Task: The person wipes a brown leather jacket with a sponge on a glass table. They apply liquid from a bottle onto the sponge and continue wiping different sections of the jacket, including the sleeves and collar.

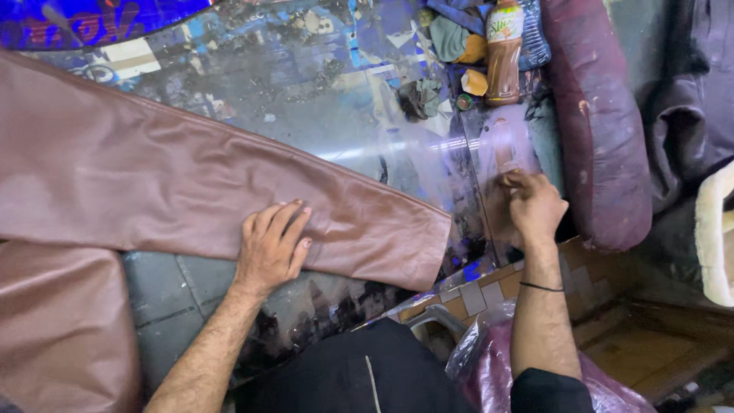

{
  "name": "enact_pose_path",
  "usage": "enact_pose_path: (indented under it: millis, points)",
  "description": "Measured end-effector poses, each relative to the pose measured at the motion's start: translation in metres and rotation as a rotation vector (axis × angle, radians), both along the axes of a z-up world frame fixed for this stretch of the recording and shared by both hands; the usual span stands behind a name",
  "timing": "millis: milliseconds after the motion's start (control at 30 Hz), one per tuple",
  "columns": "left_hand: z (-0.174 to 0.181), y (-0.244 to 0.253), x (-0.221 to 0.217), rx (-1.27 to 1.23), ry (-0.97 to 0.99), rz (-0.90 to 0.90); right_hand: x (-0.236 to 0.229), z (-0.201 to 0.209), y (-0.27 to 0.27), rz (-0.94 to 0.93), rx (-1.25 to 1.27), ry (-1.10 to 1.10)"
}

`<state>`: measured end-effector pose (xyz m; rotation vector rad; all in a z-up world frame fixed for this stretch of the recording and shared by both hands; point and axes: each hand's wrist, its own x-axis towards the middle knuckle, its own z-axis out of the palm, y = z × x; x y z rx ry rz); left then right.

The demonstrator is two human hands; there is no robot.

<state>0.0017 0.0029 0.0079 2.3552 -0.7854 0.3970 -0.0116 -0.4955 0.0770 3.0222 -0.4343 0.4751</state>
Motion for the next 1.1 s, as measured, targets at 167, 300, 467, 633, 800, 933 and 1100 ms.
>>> enact_pose_path:
  millis: [167, 300, 467, 633, 800, 933, 1100]
  points:
    - [0.009, 0.003, -0.002, 0.02, 0.02, -0.12, -0.036, -0.019, 0.007, 0.063, 0.055, -0.054]
    - [0.01, 0.004, -0.006, 0.008, -0.025, -0.154, -0.059, -0.011, 0.035, 0.029, -0.019, -0.135]
    - [0.009, 0.003, -0.002, 0.06, 0.0, -0.208, -0.088, 0.017, 0.103, -0.079, 0.486, -0.11]
    - [0.009, 0.011, 0.008, 0.143, 0.075, -0.318, -0.114, 0.0, 0.179, 0.506, 0.201, -0.169]
    - [0.005, 0.039, 0.023, 0.246, 0.0, -0.397, -0.112, -0.014, 0.223, 0.112, 0.041, -0.232]
    - [0.008, 0.047, 0.03, 0.234, 0.021, -0.457, -0.105, -0.01, 0.245, 0.436, 0.015, -0.127]
    - [0.006, 0.053, 0.028, 0.203, 0.065, -0.464, -0.093, -0.018, 0.267, 0.285, 0.192, -0.27]
